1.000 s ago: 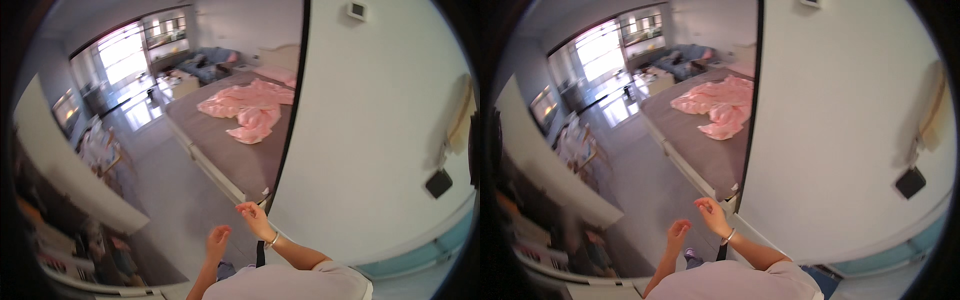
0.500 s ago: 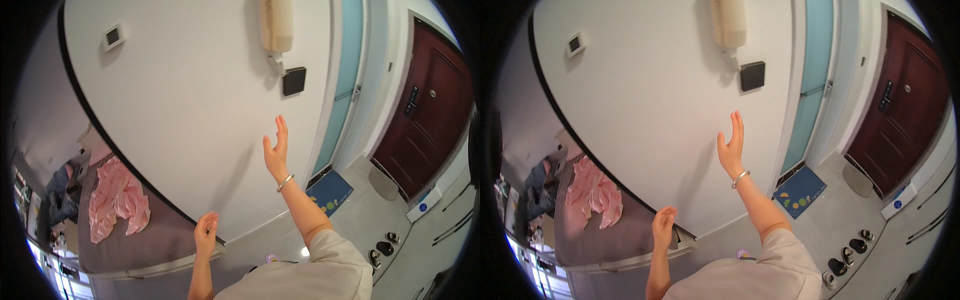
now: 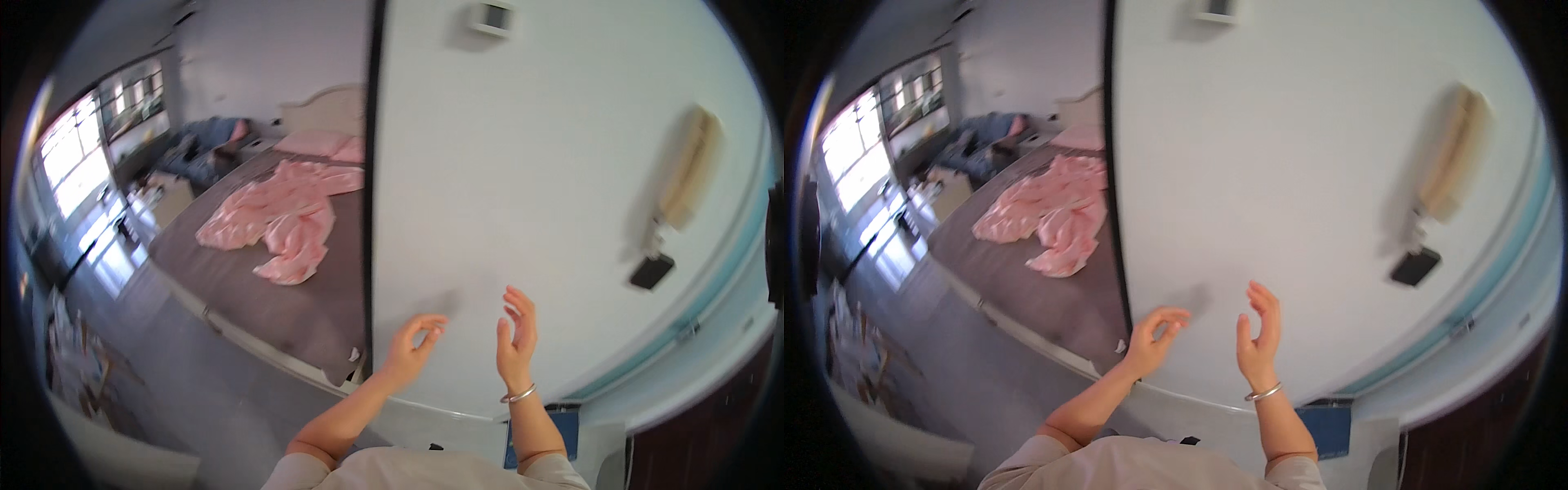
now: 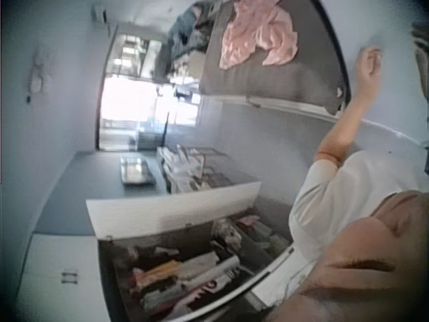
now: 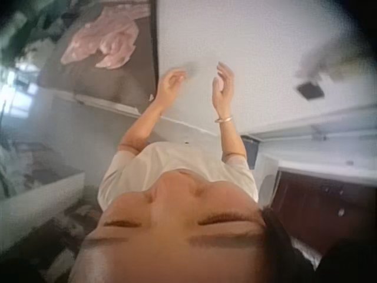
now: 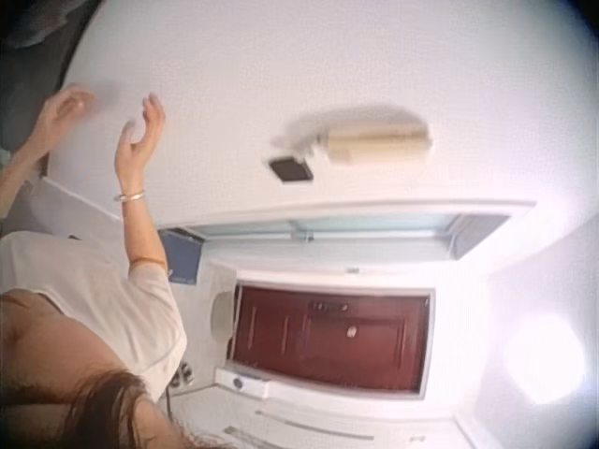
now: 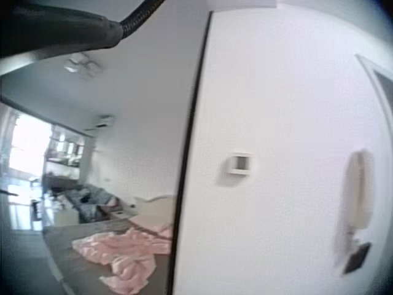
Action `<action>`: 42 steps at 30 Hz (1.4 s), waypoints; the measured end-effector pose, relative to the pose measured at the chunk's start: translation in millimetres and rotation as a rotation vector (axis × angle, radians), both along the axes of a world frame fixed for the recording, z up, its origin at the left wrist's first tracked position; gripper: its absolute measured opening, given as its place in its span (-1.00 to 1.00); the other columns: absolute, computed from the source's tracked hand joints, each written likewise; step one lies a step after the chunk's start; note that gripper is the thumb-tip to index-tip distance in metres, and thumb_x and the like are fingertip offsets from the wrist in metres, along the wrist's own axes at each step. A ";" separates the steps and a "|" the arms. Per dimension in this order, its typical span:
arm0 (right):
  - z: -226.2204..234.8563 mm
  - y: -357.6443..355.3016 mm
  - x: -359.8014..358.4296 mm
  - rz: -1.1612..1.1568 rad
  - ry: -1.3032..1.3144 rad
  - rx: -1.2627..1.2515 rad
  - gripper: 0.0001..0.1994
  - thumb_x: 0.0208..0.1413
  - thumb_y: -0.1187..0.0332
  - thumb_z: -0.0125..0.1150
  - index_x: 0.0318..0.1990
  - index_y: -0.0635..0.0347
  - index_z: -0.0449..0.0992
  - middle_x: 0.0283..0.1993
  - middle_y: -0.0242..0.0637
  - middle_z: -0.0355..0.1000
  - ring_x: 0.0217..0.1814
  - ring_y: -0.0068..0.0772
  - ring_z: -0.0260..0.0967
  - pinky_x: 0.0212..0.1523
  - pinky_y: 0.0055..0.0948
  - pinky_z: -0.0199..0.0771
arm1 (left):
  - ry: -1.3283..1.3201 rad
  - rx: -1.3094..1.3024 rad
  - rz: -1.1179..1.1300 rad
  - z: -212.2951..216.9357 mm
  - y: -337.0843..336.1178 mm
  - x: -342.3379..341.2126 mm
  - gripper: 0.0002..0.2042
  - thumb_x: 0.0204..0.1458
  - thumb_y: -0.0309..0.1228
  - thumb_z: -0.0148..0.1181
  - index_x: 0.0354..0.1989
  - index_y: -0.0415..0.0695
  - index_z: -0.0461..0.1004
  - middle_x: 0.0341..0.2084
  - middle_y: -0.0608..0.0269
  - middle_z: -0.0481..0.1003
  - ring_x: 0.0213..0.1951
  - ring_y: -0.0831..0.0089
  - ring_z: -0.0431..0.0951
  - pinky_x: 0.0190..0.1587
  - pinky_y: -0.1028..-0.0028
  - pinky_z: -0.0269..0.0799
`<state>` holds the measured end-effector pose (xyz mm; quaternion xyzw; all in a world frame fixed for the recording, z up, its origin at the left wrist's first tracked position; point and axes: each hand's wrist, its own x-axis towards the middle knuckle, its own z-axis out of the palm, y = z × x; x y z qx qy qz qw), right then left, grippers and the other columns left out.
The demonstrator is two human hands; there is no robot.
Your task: The person walks through a living area, retrieves clothing from a wardrobe, places the items on a bed, and then moves to a kitchen area where they wash their hands, check a pot on the stove, and wipe a cutting board by hand with a cloth.
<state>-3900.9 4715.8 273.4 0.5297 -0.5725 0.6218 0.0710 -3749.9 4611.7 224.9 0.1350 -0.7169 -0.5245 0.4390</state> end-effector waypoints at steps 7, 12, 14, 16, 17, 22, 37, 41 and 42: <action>4.9 -112.9 111.7 0.393 0.080 0.049 -0.69 -0.13 0.60 -0.05 -0.14 0.26 0.33 0.02 -0.11 0.22 0.03 -0.22 0.19 -0.04 -0.39 0.25 | 0.233 -0.079 0.372 24.0 -114.4 88.4 -0.71 0.11 -0.33 -0.15 -0.06 -0.22 0.29 -0.13 0.23 0.32 -0.11 0.51 0.32 -0.16 0.62 0.21; 7.3 -182.9 165.3 0.391 0.074 0.062 -0.69 -0.10 0.60 -0.08 -0.12 0.28 0.32 0.03 -0.12 0.19 0.04 -0.29 0.19 -0.02 -0.41 0.24 | 0.344 -0.167 0.188 53.6 -219.0 95.7 -0.62 0.11 -0.31 -0.17 0.07 -0.22 0.17 0.03 0.10 0.22 0.04 0.34 0.22 0.08 0.43 0.05; 5.4 -213.3 184.1 0.348 0.041 0.046 -0.70 -0.10 0.59 -0.03 -0.13 0.26 0.33 0.01 -0.11 0.23 0.01 -0.23 0.20 -0.06 -0.40 0.25 | 0.420 -0.186 0.060 66.0 -262.7 83.4 -0.60 0.12 -0.29 -0.19 0.09 -0.25 0.13 0.06 0.09 0.19 0.07 0.35 0.20 0.10 0.45 0.02; 10.6 -233.8 197.6 0.296 0.023 0.039 -0.71 -0.10 0.59 -0.03 -0.14 0.26 0.33 0.02 -0.11 0.23 -0.01 -0.24 0.21 -0.08 -0.41 0.26 | 0.392 -0.139 -0.076 83.7 -293.0 68.7 -0.54 0.14 -0.23 -0.24 0.15 -0.25 0.03 0.10 0.09 0.14 0.10 0.36 0.15 0.13 0.47 -0.03; 13.4 -239.7 201.1 0.263 0.023 0.041 -0.71 -0.10 0.59 -0.03 -0.14 0.26 0.33 0.02 -0.11 0.23 -0.01 -0.24 0.22 -0.08 -0.41 0.26 | 0.402 -0.126 -0.133 94.0 -301.2 56.9 -0.53 0.14 -0.21 -0.25 0.16 -0.24 0.01 0.10 0.09 0.14 0.11 0.37 0.15 0.13 0.47 -0.03; 22.8 -241.3 208.2 0.104 0.003 0.053 -0.70 -0.12 0.61 -0.04 -0.15 0.26 0.33 0.02 -0.12 0.23 -0.01 -0.24 0.20 -0.09 -0.41 0.27 | 0.283 -0.102 -0.291 126.1 -327.6 -4.6 -0.44 0.13 -0.08 -0.30 0.20 -0.20 -0.08 0.19 0.09 -0.03 0.23 0.34 -0.10 0.20 0.45 -0.17; -36.8 -305.5 212.5 0.621 -0.427 0.129 -0.78 -0.01 0.57 -0.09 -0.16 0.31 0.32 -0.04 -0.12 0.24 -0.05 -0.37 0.24 -0.03 -0.46 0.23 | -0.109 -0.076 0.089 -70.0 -304.0 135.3 -0.69 -0.10 -0.56 0.08 -0.11 -0.20 0.32 -0.22 0.14 0.37 -0.11 0.35 0.36 -0.04 0.47 0.22; -68.7 -337.3 270.9 1.056 -0.546 0.315 -0.81 0.03 0.57 -0.10 -0.17 0.29 0.33 -0.11 -0.23 0.31 -0.10 -0.50 0.27 -0.06 -0.55 0.24 | -0.411 0.335 0.493 -167.5 -224.1 263.4 -0.80 0.01 -0.42 0.01 -0.19 -0.18 0.38 -0.27 0.20 0.46 -0.22 0.41 0.47 -0.19 0.47 0.35; -74.2 -340.3 293.3 1.136 -0.519 0.376 -0.80 0.03 0.57 -0.10 -0.16 0.29 0.33 -0.11 -0.26 0.32 -0.11 -0.51 0.28 -0.07 -0.55 0.24 | -0.428 0.398 0.603 -167.1 -196.9 289.1 -0.80 0.03 -0.39 -0.01 -0.19 -0.17 0.38 -0.28 0.20 0.47 -0.22 0.42 0.47 -0.21 0.47 0.36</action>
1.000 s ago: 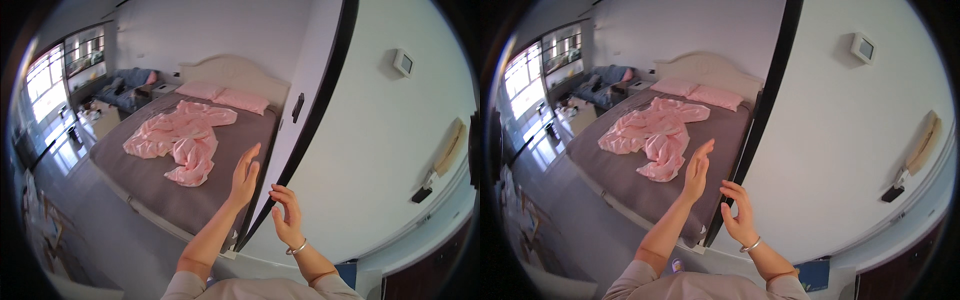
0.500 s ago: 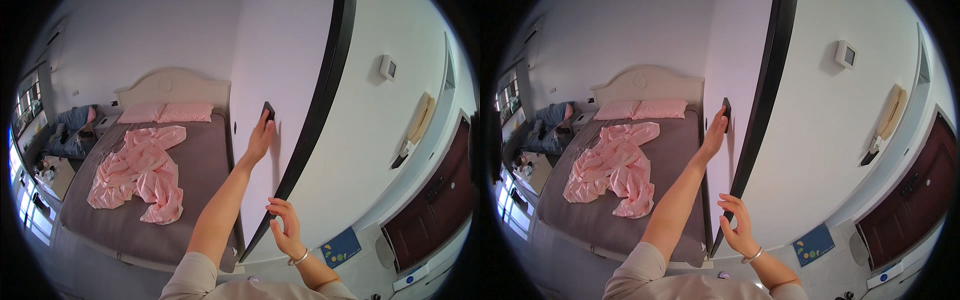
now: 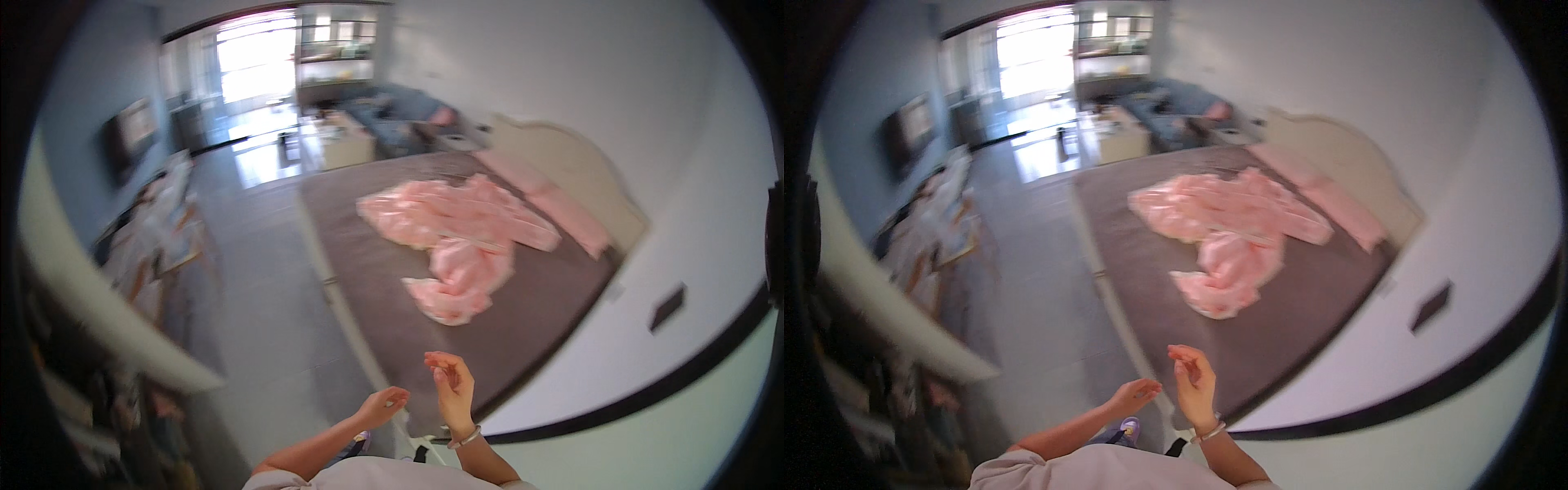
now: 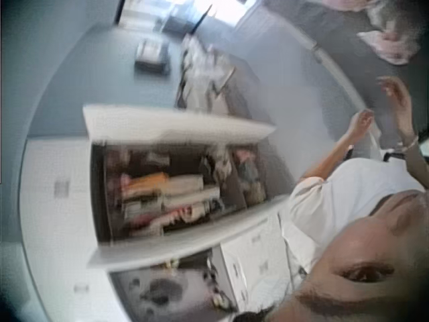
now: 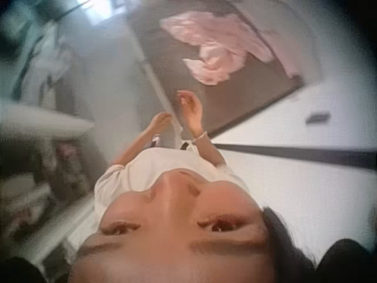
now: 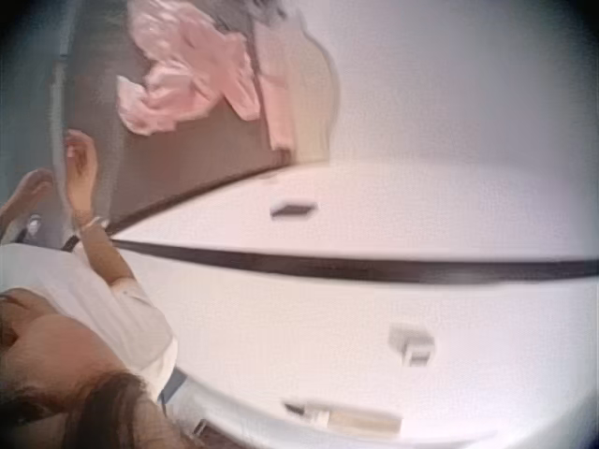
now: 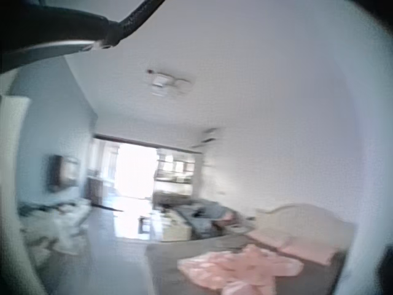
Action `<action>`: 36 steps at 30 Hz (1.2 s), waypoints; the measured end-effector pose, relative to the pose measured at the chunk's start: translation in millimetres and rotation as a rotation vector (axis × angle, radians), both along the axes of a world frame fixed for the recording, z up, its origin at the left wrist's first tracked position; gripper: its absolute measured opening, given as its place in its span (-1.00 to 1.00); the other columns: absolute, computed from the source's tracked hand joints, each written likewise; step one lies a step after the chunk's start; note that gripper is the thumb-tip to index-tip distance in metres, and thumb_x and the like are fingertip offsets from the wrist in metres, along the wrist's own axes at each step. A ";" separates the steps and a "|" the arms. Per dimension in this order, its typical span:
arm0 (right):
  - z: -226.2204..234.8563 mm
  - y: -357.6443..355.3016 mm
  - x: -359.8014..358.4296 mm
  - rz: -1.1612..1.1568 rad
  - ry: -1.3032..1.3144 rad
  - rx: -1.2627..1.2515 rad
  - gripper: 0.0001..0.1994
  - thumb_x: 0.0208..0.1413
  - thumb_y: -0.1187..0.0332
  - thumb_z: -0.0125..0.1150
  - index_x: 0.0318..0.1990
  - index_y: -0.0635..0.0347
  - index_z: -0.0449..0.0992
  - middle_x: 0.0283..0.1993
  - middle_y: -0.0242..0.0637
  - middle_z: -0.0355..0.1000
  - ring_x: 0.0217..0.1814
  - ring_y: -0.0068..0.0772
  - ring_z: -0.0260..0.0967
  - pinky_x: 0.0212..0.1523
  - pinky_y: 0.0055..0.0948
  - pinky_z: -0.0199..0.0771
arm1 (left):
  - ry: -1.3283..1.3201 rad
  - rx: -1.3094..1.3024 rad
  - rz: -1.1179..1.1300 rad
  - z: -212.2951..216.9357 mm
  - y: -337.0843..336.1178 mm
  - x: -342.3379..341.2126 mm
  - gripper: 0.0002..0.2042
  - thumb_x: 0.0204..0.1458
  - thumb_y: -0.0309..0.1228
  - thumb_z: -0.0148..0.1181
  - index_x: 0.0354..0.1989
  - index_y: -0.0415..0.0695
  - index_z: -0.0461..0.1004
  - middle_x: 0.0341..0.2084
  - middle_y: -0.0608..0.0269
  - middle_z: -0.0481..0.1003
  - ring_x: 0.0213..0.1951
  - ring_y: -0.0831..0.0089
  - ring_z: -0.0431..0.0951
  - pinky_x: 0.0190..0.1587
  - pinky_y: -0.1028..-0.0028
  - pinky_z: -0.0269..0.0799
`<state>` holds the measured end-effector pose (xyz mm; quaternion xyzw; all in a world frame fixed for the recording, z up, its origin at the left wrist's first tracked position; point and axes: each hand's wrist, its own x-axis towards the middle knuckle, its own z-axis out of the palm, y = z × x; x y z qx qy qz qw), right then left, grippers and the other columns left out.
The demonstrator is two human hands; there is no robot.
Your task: The person walks through a living area, retrieves clothing from a wardrobe, places the items on a bed, and then moves to a kitchen area where they wash their hands, check a pot on the stove, and wipe a cutting board by hand with a cloth.
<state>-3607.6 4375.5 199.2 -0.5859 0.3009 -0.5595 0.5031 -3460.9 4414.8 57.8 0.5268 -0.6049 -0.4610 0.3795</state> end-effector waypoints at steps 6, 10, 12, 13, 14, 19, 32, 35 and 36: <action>-3.7 50.2 185.1 0.760 0.039 0.051 -0.82 0.04 0.55 -0.10 -0.18 0.29 0.34 -0.12 -0.23 0.33 -0.09 -0.46 0.28 -0.04 -0.46 0.27 | 0.384 -0.062 0.684 0.2 129.8 129.7 -0.78 0.02 -0.42 0.00 -0.16 -0.23 0.35 -0.29 0.21 0.46 -0.21 0.51 0.44 -0.13 0.53 0.31; -12.9 117.0 297.1 1.095 0.109 -0.009 -0.80 0.05 0.55 -0.13 -0.16 0.29 0.34 -0.14 -0.26 0.34 -0.10 -0.50 0.29 -0.11 -0.51 0.30 | 0.512 -0.192 0.942 -0.7 205.6 195.3 -0.80 0.03 -0.43 -0.02 -0.19 -0.25 0.35 -0.30 0.19 0.45 -0.20 0.52 0.41 -0.11 0.55 0.29; -16.1 160.2 353.1 1.215 0.153 0.037 -0.80 0.06 0.54 -0.14 -0.16 0.27 0.34 -0.14 -0.28 0.34 -0.11 -0.52 0.29 -0.15 -0.55 0.31 | 0.342 -0.188 1.059 17.4 249.3 233.3 -0.80 0.03 -0.42 -0.01 -0.20 -0.25 0.35 -0.31 0.20 0.45 -0.22 0.53 0.42 -0.11 0.54 0.29; -19.5 180.6 373.5 1.288 0.215 0.080 -0.80 0.07 0.53 -0.15 -0.16 0.26 0.34 -0.14 -0.30 0.34 -0.12 -0.53 0.29 -0.18 -0.57 0.32 | 0.295 -0.161 1.135 23.4 268.2 244.7 -0.80 0.03 -0.42 -0.01 -0.21 -0.25 0.35 -0.31 0.21 0.46 -0.23 0.53 0.42 -0.12 0.54 0.30; -27.4 191.4 398.8 1.363 0.220 0.101 -0.81 0.08 0.52 -0.15 -0.17 0.25 0.35 -0.14 -0.33 0.34 -0.13 -0.55 0.29 -0.23 -0.61 0.33 | 0.239 -0.148 1.202 23.1 282.1 263.3 -0.81 0.03 -0.42 -0.01 -0.21 -0.24 0.36 -0.33 0.22 0.46 -0.25 0.54 0.43 -0.12 0.53 0.31; -50.7 248.4 509.2 1.593 0.284 0.132 -0.82 0.06 0.52 -0.11 -0.18 0.26 0.36 -0.15 -0.31 0.37 -0.15 -0.55 0.30 -0.16 -0.58 0.31 | 0.374 -0.355 1.553 -13.6 344.1 356.0 -0.85 0.02 -0.49 -0.01 -0.23 -0.21 0.36 -0.37 0.22 0.46 -0.37 0.56 0.45 -0.26 0.56 0.38; -142.6 316.9 760.8 2.056 0.447 0.068 -0.78 -0.05 0.64 -0.14 -0.21 0.31 0.34 -0.22 -0.27 0.37 -0.22 -0.49 0.34 -0.16 -0.57 0.30 | 0.100 -0.076 2.224 -21.5 408.6 497.6 -0.71 -0.18 -0.67 0.04 -0.23 -0.15 0.38 -0.23 0.22 0.32 -0.43 0.54 0.43 -0.37 0.57 0.33; -138.8 333.7 807.9 2.053 0.523 0.114 -0.77 -0.07 0.65 -0.16 -0.22 0.32 0.34 -0.23 -0.27 0.37 -0.23 -0.49 0.34 -0.16 -0.57 0.30 | 0.249 -0.159 2.214 -31.7 415.6 530.7 -0.72 -0.16 -0.64 0.04 -0.20 -0.14 0.37 -0.21 0.20 0.31 -0.39 0.52 0.44 -0.29 0.56 0.33; -145.9 338.4 821.7 2.055 0.554 0.094 -0.76 -0.07 0.65 -0.16 -0.21 0.32 0.34 -0.24 -0.26 0.37 -0.23 -0.49 0.34 -0.16 -0.57 0.30 | 0.314 -0.192 2.192 -35.9 418.6 542.6 -0.73 -0.14 -0.63 0.03 -0.20 -0.15 0.37 -0.20 0.19 0.31 -0.38 0.52 0.44 -0.27 0.56 0.33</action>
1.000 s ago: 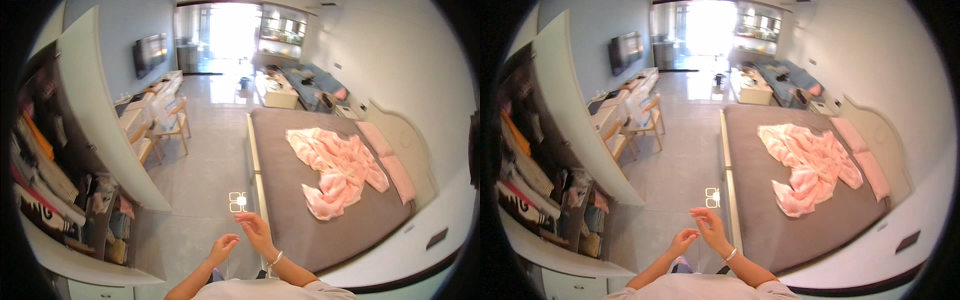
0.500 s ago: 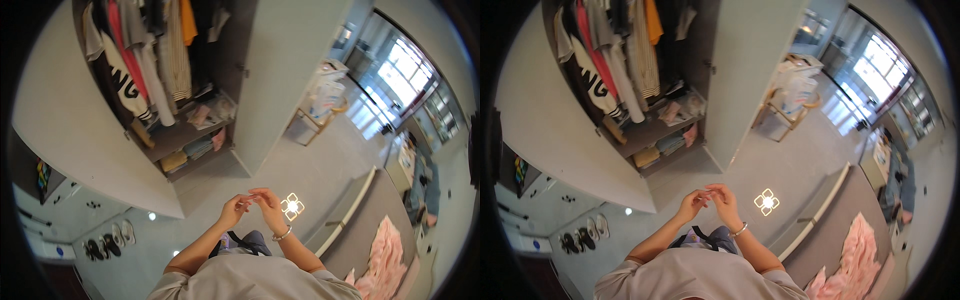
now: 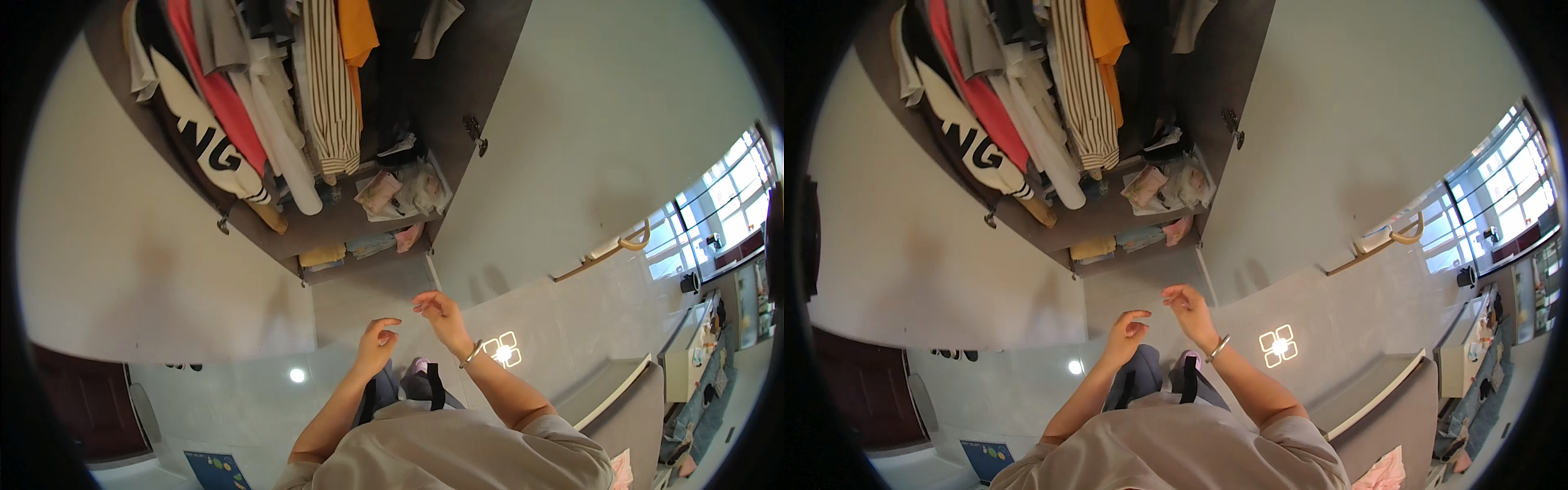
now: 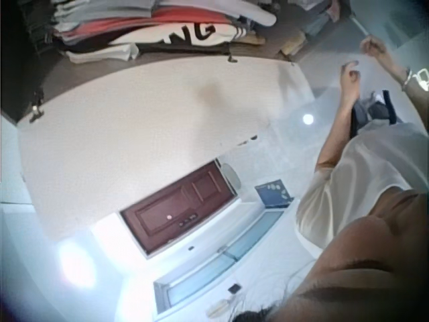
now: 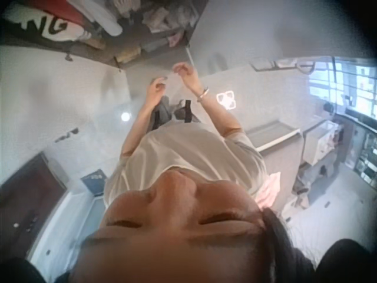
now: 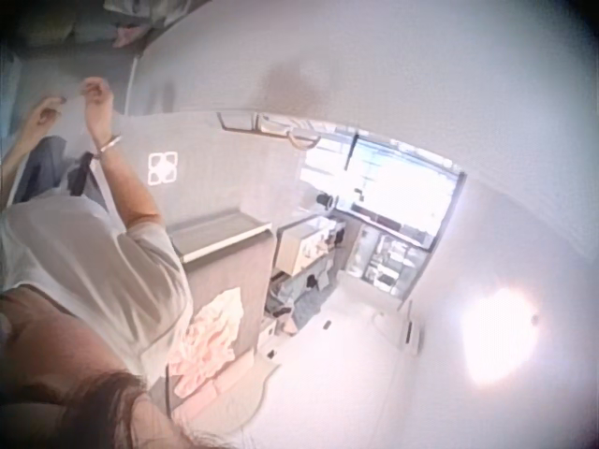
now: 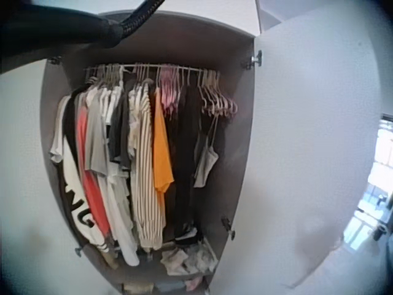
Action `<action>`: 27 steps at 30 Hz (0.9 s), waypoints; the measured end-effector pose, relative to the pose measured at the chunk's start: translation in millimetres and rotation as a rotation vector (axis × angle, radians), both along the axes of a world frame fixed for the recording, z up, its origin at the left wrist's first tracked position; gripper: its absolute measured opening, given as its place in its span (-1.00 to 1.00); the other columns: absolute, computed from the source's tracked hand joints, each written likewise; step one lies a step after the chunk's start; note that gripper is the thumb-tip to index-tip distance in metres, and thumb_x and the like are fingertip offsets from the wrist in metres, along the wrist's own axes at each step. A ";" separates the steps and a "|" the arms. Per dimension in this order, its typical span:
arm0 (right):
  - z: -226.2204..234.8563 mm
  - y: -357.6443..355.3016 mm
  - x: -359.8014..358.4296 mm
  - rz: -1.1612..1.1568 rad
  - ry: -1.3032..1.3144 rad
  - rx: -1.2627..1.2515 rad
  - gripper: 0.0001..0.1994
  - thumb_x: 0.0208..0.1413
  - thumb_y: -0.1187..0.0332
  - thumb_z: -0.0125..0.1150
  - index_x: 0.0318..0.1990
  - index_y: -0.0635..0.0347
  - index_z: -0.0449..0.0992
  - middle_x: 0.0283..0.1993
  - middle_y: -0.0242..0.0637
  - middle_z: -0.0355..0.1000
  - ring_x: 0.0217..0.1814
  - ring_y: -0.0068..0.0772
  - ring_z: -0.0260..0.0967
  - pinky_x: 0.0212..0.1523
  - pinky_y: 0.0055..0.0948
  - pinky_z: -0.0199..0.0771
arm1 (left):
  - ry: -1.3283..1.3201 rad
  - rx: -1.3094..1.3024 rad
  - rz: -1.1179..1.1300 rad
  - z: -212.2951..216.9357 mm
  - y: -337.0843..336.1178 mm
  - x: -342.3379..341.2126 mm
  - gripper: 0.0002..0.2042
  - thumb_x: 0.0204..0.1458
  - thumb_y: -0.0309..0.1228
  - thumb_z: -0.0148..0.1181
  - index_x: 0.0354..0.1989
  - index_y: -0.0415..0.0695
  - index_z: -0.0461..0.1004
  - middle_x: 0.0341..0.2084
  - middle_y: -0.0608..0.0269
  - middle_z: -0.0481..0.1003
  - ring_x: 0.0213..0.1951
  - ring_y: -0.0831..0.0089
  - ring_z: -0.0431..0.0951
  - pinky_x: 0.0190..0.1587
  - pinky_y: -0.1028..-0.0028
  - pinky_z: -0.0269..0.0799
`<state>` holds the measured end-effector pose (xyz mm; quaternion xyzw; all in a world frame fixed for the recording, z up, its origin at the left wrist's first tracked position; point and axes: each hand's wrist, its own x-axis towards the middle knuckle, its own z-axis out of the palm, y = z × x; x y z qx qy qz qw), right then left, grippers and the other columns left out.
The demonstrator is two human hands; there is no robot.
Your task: The person walks through a living area, retrieves clothing from a wardrobe, places the items on a bed, and then moves to a kitchen area where they wash their hands, check a pot on the stove, and wipe a cutting board by hand with a cloth.
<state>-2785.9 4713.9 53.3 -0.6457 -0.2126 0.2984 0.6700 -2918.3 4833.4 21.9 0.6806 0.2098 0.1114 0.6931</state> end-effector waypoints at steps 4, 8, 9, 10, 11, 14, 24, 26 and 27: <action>-42.0 33.5 54.4 -0.002 0.024 -0.029 -0.75 -0.06 0.64 -0.16 -0.19 0.33 0.33 -0.25 -0.26 0.37 -0.23 -0.49 0.34 -0.17 -0.57 0.31 | 0.042 -0.015 -0.032 -21.7 31.4 54.7 -0.75 -0.11 -0.58 0.04 -0.19 -0.16 0.36 -0.22 0.19 0.33 -0.32 0.51 0.44 -0.22 0.54 0.33; -94.8 79.9 118.6 -0.044 -0.069 -0.040 -0.76 -0.02 0.63 -0.15 -0.17 0.33 0.32 -0.23 -0.25 0.38 -0.19 -0.50 0.34 -0.15 -0.57 0.31 | 0.105 0.120 -0.116 -45.1 77.9 117.2 -0.73 -0.12 -0.55 0.07 -0.18 -0.15 0.36 -0.25 0.17 0.36 -0.27 0.44 0.43 -0.18 0.49 0.31; -111.6 94.3 140.7 -0.079 -0.118 -0.062 -0.76 -0.02 0.62 -0.14 -0.15 0.33 0.32 -0.21 -0.25 0.37 -0.18 -0.50 0.34 -0.14 -0.56 0.31 | 0.091 0.157 -0.134 -49.6 93.2 145.1 -0.72 -0.13 -0.55 0.08 -0.17 -0.15 0.35 -0.25 0.16 0.36 -0.25 0.41 0.43 -0.17 0.47 0.31; -128.7 108.0 162.6 -0.116 -0.167 -0.085 -0.76 -0.01 0.62 -0.14 -0.14 0.33 0.31 -0.20 -0.24 0.37 -0.16 -0.51 0.33 -0.12 -0.56 0.31 | 0.071 0.263 -0.167 -57.2 112.3 173.2 -0.71 -0.14 -0.55 0.08 -0.17 -0.15 0.35 -0.24 0.14 0.36 -0.23 0.37 0.42 -0.15 0.45 0.30; -148.4 116.7 183.1 -0.144 -0.209 -0.115 -0.75 0.00 0.62 -0.14 -0.13 0.32 0.31 -0.18 -0.23 0.37 -0.14 -0.51 0.33 -0.11 -0.55 0.31 | 0.056 0.364 -0.193 -68.1 127.1 200.0 -0.70 -0.15 -0.56 0.08 -0.16 -0.15 0.35 -0.23 0.13 0.36 -0.20 0.32 0.40 -0.13 0.43 0.29; -209.4 151.1 240.6 -0.215 -0.119 -0.053 -0.71 0.00 0.64 -0.16 -0.07 0.31 0.28 -0.13 -0.21 0.35 -0.09 -0.48 0.31 -0.08 -0.55 0.30 | -0.075 0.624 -0.249 -112.5 170.0 272.9 -0.68 -0.18 -0.56 0.07 -0.15 -0.17 0.34 -0.19 0.06 0.36 -0.13 0.14 0.36 -0.08 0.33 0.25; -375.0 321.1 464.7 -0.430 -0.150 0.360 -0.61 -0.03 0.70 -0.26 0.01 0.33 0.21 -0.09 -0.19 0.31 -0.06 -0.42 0.29 -0.11 -0.57 0.28 | -0.222 1.223 -0.093 -259.2 286.3 522.5 -0.75 -0.14 -0.56 0.00 -0.22 -0.16 0.39 -0.32 0.10 0.44 -0.17 0.18 0.39 -0.12 0.29 0.22; -401.4 350.9 496.4 -0.485 -0.041 0.511 -0.60 -0.03 0.71 -0.28 0.02 0.34 0.19 -0.08 -0.19 0.30 -0.07 -0.42 0.29 -0.14 -0.57 0.29 | -0.301 1.355 -0.089 -283.2 304.8 556.4 -0.76 -0.15 -0.56 0.00 -0.23 -0.16 0.39 -0.33 0.11 0.44 -0.18 0.20 0.39 -0.13 0.30 0.22; -413.7 362.6 510.5 -0.484 -0.095 0.543 -0.60 -0.05 0.72 -0.26 0.00 0.29 0.21 -0.10 -0.23 0.31 -0.12 -0.42 0.30 -0.17 -0.54 0.32 | -0.348 1.415 -0.091 -293.0 314.2 570.0 -0.75 -0.15 -0.57 0.00 -0.23 -0.15 0.39 -0.33 0.11 0.44 -0.18 0.21 0.40 -0.13 0.30 0.22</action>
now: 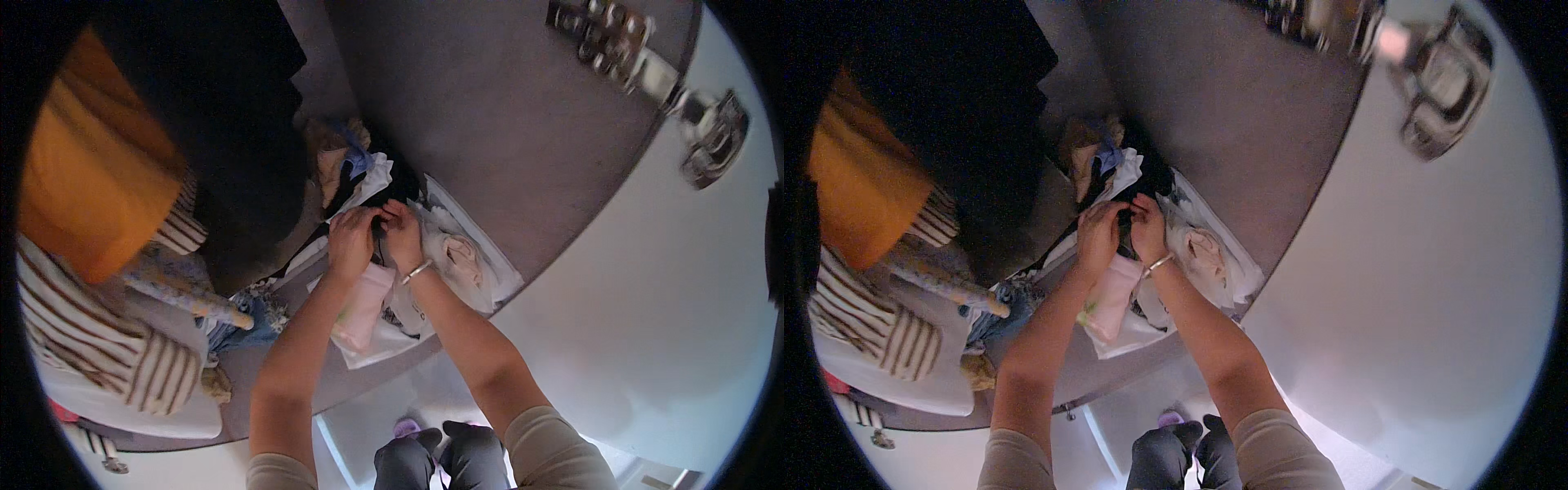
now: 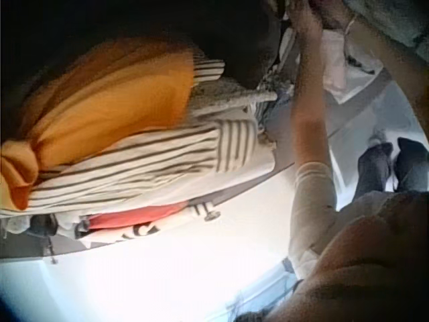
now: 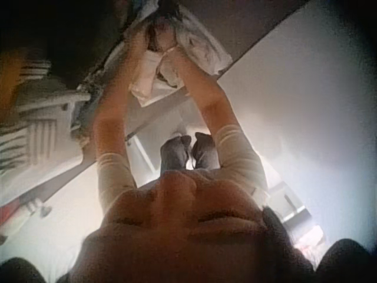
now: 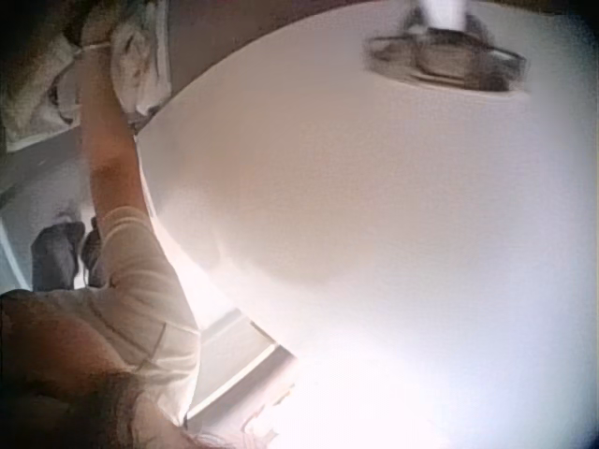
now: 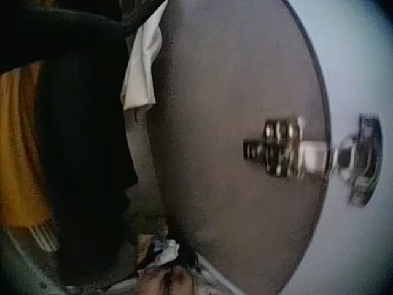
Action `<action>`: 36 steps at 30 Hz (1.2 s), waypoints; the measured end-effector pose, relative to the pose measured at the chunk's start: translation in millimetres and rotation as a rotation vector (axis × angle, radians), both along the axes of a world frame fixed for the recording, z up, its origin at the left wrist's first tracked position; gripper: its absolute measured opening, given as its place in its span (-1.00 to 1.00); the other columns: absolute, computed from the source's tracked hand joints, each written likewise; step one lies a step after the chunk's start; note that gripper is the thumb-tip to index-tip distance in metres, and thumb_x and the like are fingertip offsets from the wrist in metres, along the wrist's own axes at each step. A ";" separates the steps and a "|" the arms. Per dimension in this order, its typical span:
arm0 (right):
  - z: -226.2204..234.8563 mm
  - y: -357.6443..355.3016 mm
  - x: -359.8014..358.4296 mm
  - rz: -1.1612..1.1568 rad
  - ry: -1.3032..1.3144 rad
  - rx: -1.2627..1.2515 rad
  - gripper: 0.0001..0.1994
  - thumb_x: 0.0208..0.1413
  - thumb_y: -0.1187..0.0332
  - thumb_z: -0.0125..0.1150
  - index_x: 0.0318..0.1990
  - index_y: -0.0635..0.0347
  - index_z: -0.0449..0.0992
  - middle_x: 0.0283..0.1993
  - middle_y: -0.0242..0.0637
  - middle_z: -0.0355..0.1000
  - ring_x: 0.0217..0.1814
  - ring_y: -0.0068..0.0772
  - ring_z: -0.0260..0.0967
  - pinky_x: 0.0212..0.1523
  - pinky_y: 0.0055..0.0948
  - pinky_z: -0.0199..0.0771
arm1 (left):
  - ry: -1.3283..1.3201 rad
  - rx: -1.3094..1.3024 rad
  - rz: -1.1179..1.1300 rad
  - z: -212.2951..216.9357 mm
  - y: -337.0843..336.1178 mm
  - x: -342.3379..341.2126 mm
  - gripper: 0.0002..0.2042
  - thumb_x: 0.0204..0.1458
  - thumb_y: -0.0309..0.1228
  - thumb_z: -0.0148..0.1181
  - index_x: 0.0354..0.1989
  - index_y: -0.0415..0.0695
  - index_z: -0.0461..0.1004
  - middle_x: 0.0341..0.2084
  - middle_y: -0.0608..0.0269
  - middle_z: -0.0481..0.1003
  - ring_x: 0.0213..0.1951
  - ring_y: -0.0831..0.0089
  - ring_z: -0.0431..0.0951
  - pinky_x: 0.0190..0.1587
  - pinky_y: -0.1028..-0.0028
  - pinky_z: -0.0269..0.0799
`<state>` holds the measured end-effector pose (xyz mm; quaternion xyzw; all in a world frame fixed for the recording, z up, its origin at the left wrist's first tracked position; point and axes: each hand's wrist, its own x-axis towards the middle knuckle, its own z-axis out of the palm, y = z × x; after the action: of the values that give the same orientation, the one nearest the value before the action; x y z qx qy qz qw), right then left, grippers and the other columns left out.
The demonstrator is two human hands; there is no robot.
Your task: The person walks through a living area, retrieves clothing from a wardrobe, places the items on a bed, and then moves to a kitchen area where they wash their hands, check a pot on the stove, and wipe a cutting board by hand with a cloth.
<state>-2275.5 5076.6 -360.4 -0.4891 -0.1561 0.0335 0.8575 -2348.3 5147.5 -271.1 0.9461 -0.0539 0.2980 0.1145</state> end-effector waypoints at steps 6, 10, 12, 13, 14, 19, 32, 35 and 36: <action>-51.4 6.7 63.1 -0.158 0.113 -0.017 -0.73 -0.02 0.64 -0.11 -0.14 0.16 0.30 -0.23 -0.34 0.33 -0.19 -0.47 0.29 -0.26 -0.37 0.42 | 0.040 0.040 0.039 -28.7 20.0 58.0 -0.55 -0.19 -0.34 0.18 -0.08 -0.19 0.25 -0.19 0.03 0.37 -0.15 0.08 0.35 -0.07 0.25 0.22; -16.9 9.5 37.5 -0.064 0.342 0.033 -0.76 0.00 0.59 -0.10 -0.16 0.14 0.33 -0.23 -0.35 0.33 -0.20 -0.48 0.30 -0.26 -0.33 0.44 | -0.048 0.113 0.164 -19.9 49.8 50.5 -0.23 -0.43 -0.13 0.37 -0.01 -0.26 0.17 0.03 -0.12 0.14 0.04 0.01 0.19 0.06 0.28 0.14; -15.4 5.1 41.3 -0.046 0.344 0.012 -0.75 -0.01 0.60 -0.10 -0.16 0.15 0.33 -0.22 -0.34 0.32 -0.20 -0.46 0.30 -0.26 -0.32 0.44 | 0.002 0.203 0.181 -18.9 55.9 58.5 -0.27 -0.43 -0.14 0.36 -0.03 -0.22 0.21 0.04 -0.11 0.13 0.04 0.01 0.19 0.04 0.27 0.15; -16.4 3.4 41.2 -0.025 0.329 -0.009 -0.75 -0.02 0.60 -0.10 -0.15 0.15 0.33 -0.21 -0.33 0.32 -0.20 -0.44 0.31 -0.26 -0.32 0.44 | 0.028 0.249 0.192 -18.3 58.4 62.9 -0.29 -0.42 -0.15 0.36 -0.05 -0.20 0.23 0.04 -0.11 0.12 0.03 0.00 0.19 0.04 0.26 0.16; -21.2 1.9 43.4 -0.004 0.321 -0.029 -0.74 -0.03 0.61 -0.10 -0.15 0.16 0.33 -0.20 -0.32 0.32 -0.19 -0.43 0.31 -0.27 -0.31 0.44 | 0.193 0.206 0.204 -9.6 55.3 65.7 -0.53 -0.32 -0.31 0.30 -0.18 -0.16 0.31 0.00 -0.11 0.16 -0.04 -0.03 0.25 -0.03 0.25 0.22; -25.8 -0.2 47.6 0.085 0.334 -0.027 -0.68 -0.08 0.63 -0.10 -0.12 0.14 0.34 -0.18 -0.31 0.32 -0.20 -0.42 0.32 -0.33 -0.39 0.44 | 0.002 -0.095 0.233 -19.0 95.2 91.5 -0.80 -0.23 -0.61 0.06 -0.34 -0.24 0.33 -0.33 -0.11 0.37 -0.25 -0.01 0.38 -0.20 0.20 0.28; -46.1 9.6 55.0 0.068 -0.129 -0.156 -0.59 -0.02 0.61 -0.11 -0.03 -0.08 0.41 -0.24 -0.51 0.34 -0.32 -0.71 0.21 -0.35 -0.74 0.28 | 0.177 0.005 0.082 -21.6 33.2 63.2 -0.68 -0.19 -0.32 0.18 -0.23 -0.16 0.38 -0.14 -0.04 0.24 -0.03 0.04 0.23 0.01 0.24 0.18; -29.8 6.0 40.1 0.086 -0.002 -0.167 -0.62 0.00 0.60 -0.11 -0.05 -0.03 0.41 -0.18 -0.46 0.34 -0.29 -0.67 0.27 -0.37 -0.69 0.31 | 0.210 0.063 0.193 -22.3 42.3 59.8 -0.68 -0.15 -0.32 0.15 -0.22 -0.22 0.38 -0.17 -0.05 0.28 -0.10 0.03 0.30 -0.06 0.26 0.25; -28.8 4.9 38.0 0.066 0.045 -0.111 -0.63 -0.02 0.60 -0.09 -0.07 -0.01 0.41 -0.18 -0.42 0.34 -0.29 -0.63 0.29 -0.38 -0.67 0.32 | 0.236 0.038 0.224 -22.5 48.8 62.7 -0.68 -0.14 -0.32 0.14 -0.22 -0.23 0.38 -0.18 -0.06 0.31 -0.13 0.03 0.33 -0.08 0.26 0.27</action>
<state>-2237.4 5081.5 -389.2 -0.5296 -0.1506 0.0814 0.8308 -2285.6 5196.3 -293.6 0.9767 0.0603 0.1945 0.0681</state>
